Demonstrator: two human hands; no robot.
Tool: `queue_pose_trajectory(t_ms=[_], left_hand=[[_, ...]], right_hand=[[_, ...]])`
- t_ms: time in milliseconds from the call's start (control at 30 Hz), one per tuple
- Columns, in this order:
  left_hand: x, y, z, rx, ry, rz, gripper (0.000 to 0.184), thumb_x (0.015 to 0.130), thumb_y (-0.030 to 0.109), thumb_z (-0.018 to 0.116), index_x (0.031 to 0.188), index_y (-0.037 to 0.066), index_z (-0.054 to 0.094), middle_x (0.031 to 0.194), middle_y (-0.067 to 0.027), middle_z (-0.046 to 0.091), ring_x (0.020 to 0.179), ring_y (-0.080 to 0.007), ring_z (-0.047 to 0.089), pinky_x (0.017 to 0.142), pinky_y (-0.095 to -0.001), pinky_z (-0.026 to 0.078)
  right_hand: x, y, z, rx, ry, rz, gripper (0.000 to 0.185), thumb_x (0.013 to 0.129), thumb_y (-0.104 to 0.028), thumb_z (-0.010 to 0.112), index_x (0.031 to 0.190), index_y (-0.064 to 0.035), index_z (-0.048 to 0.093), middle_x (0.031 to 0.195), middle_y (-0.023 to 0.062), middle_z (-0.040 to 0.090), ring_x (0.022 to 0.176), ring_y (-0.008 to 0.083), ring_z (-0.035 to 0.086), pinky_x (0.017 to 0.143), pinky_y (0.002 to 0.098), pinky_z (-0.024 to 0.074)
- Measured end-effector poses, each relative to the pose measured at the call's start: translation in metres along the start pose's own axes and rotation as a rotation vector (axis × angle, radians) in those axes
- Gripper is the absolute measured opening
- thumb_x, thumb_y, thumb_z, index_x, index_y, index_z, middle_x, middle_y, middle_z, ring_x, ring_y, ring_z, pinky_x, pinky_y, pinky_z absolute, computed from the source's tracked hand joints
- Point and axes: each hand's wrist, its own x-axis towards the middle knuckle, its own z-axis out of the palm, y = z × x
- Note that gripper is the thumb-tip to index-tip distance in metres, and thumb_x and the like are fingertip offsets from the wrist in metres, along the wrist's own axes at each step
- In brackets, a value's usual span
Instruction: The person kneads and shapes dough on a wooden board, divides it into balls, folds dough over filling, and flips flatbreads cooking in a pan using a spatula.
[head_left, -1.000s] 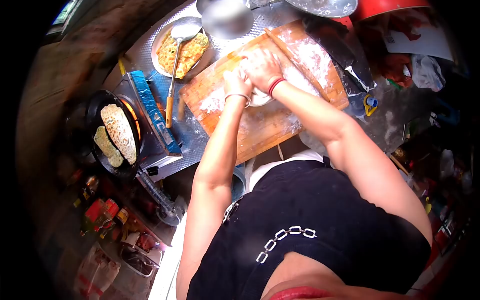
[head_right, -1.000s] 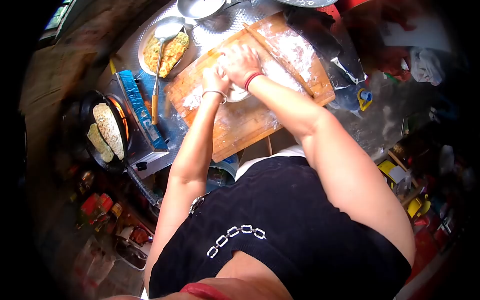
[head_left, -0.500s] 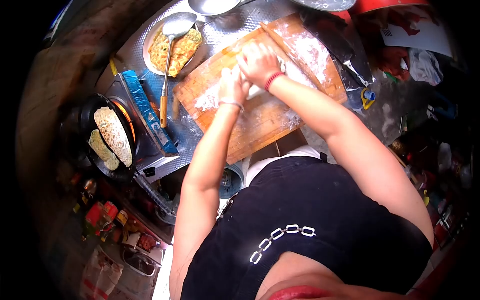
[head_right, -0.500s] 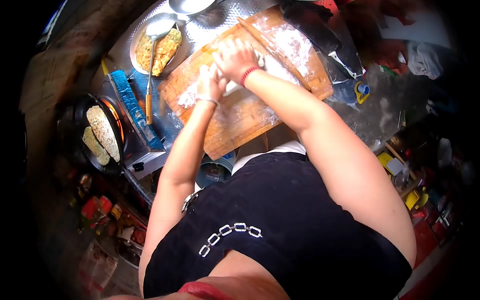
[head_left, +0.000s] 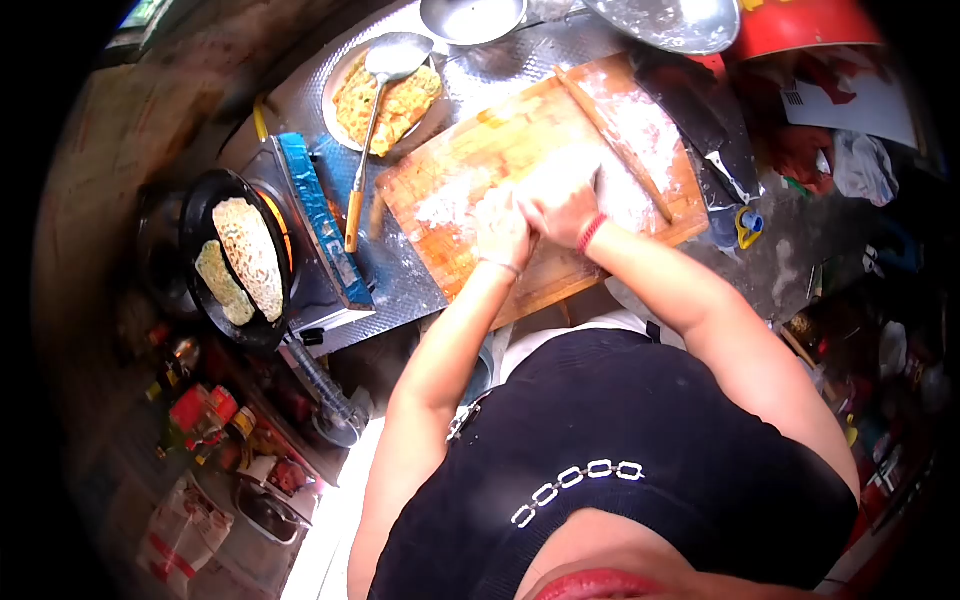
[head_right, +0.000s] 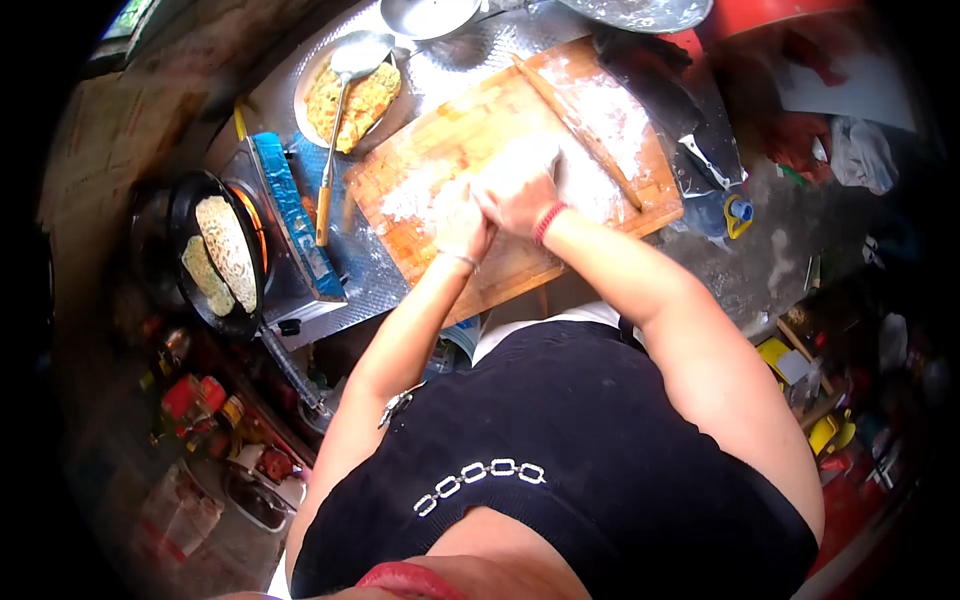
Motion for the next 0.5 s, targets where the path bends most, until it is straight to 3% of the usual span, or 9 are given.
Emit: queue_pose_trajectory(t_ms=[33, 67, 100, 167, 267, 367, 433, 467, 500], left_hand=[[0.003, 0.004, -0.005, 0.072, -0.068, -0.057, 0.043, 0.063, 0.023, 0.07, 0.099, 0.007, 0.056, 0.092, -0.0142, 0.052, 0.09, -0.0302, 0.051, 0.08, -0.0416, 0.041], [0.009, 0.008, -0.009, 0.088, -0.043, -0.184, 0.047, 0.063, 0.026, 0.072, 0.103, 0.006, 0.055, 0.092, -0.016, 0.053, 0.091, -0.0309, 0.051, 0.081, -0.0417, 0.043], [0.02, 0.002, -0.008, 0.081, -0.106, -0.202, 0.048, 0.063, 0.027, 0.073, 0.103, 0.005, 0.055, 0.093, -0.0161, 0.053, 0.091, -0.0312, 0.051, 0.081, -0.0418, 0.043], [0.039, -0.013, -0.008, 0.073, -0.229, -0.237, 0.05, 0.063, 0.028, 0.074, 0.103, 0.005, 0.055, 0.094, -0.0163, 0.053, 0.092, -0.0316, 0.051, 0.082, -0.0419, 0.043], [0.055, -0.019, -0.017, -0.116, -0.315, -0.445, 0.049, 0.065, 0.027, 0.073, 0.105, 0.005, 0.055, 0.098, -0.0168, 0.053, 0.094, -0.0326, 0.05, 0.083, -0.0412, 0.043], [0.034, 0.006, -0.029, 0.156, -0.122, -0.326, 0.048, 0.066, 0.022, 0.071, 0.108, 0.005, 0.055, 0.102, -0.0169, 0.051, 0.099, -0.0325, 0.048, 0.088, -0.0422, 0.04], [-0.004, 0.035, -0.04, 0.23, -0.18, -0.128, 0.043, 0.073, 0.026, 0.059, 0.11, 0.004, 0.054, 0.113, -0.0166, 0.046, 0.112, -0.0323, 0.041, 0.096, -0.0472, 0.03], [-0.033, 0.035, -0.016, 0.365, -0.073, -0.027, 0.05, 0.075, 0.029, 0.055, 0.116, 0.001, 0.051, 0.121, -0.0178, 0.043, 0.119, -0.0341, 0.036, 0.099, -0.0484, 0.027], [-0.053, 0.04, -0.007, 0.149, 0.0, 0.002, 0.053, 0.076, 0.024, 0.053, 0.122, -0.002, 0.046, 0.127, -0.019, 0.041, 0.124, -0.0345, 0.032, 0.102, -0.0498, 0.023]], right_hand=[[0.007, -0.004, 0.0, -0.027, -0.1, 0.087, 0.023, 0.08, -0.031, 0.057, 0.07, -0.0109, 0.062, 0.073, 0.0093, 0.063, 0.068, 0.0254, 0.061, 0.061, 0.0402, 0.0474], [0.022, -0.004, -0.002, -0.117, -0.397, 0.254, 0.026, 0.082, -0.035, 0.054, 0.075, -0.012, 0.063, 0.081, 0.0104, 0.063, 0.072, 0.0258, 0.061, 0.061, 0.0401, 0.0473], [0.034, 0.007, 0.011, -0.148, -0.159, 0.141, 0.03, 0.084, -0.039, 0.05, 0.08, -0.0129, 0.065, 0.083, 0.0105, 0.064, 0.072, 0.0269, 0.061, 0.062, 0.0397, 0.0476], [0.055, 0.015, 0.027, -0.132, 0.111, 0.197, 0.033, 0.085, -0.041, 0.049, 0.079, -0.0131, 0.066, 0.085, 0.0105, 0.064, 0.071, 0.0293, 0.06, 0.063, 0.0405, 0.0478], [0.063, 0.011, 0.02, -0.135, 0.102, 0.18, 0.037, 0.085, -0.042, 0.049, 0.074, -0.0108, 0.066, 0.082, 0.0103, 0.065, 0.074, 0.0297, 0.06, 0.069, 0.0387, 0.0475], [0.054, 0.012, -0.006, 0.583, -0.355, 0.347, 0.039, 0.085, -0.041, 0.051, 0.067, -0.0089, 0.065, 0.075, 0.0115, 0.064, 0.072, 0.0293, 0.059, 0.07, 0.0378, 0.0459], [0.023, -0.013, -0.038, 0.4, -0.04, -0.033, 0.029, 0.082, -0.024, 0.058, 0.06, -0.0058, 0.059, 0.062, 0.0133, 0.057, 0.063, 0.0306, 0.055, 0.065, 0.0403, 0.0435], [-0.002, -0.016, -0.032, 0.378, -0.013, -0.004, 0.022, 0.08, -0.02, 0.059, 0.064, -0.0058, 0.061, 0.066, 0.0131, 0.057, 0.066, 0.0296, 0.055, 0.067, 0.0398, 0.0437], [-0.025, -0.017, -0.018, 0.299, 0.077, -0.059, 0.018, 0.08, -0.023, 0.059, 0.073, -0.0069, 0.063, 0.076, 0.0129, 0.06, 0.071, 0.028, 0.056, 0.069, 0.0401, 0.044]])
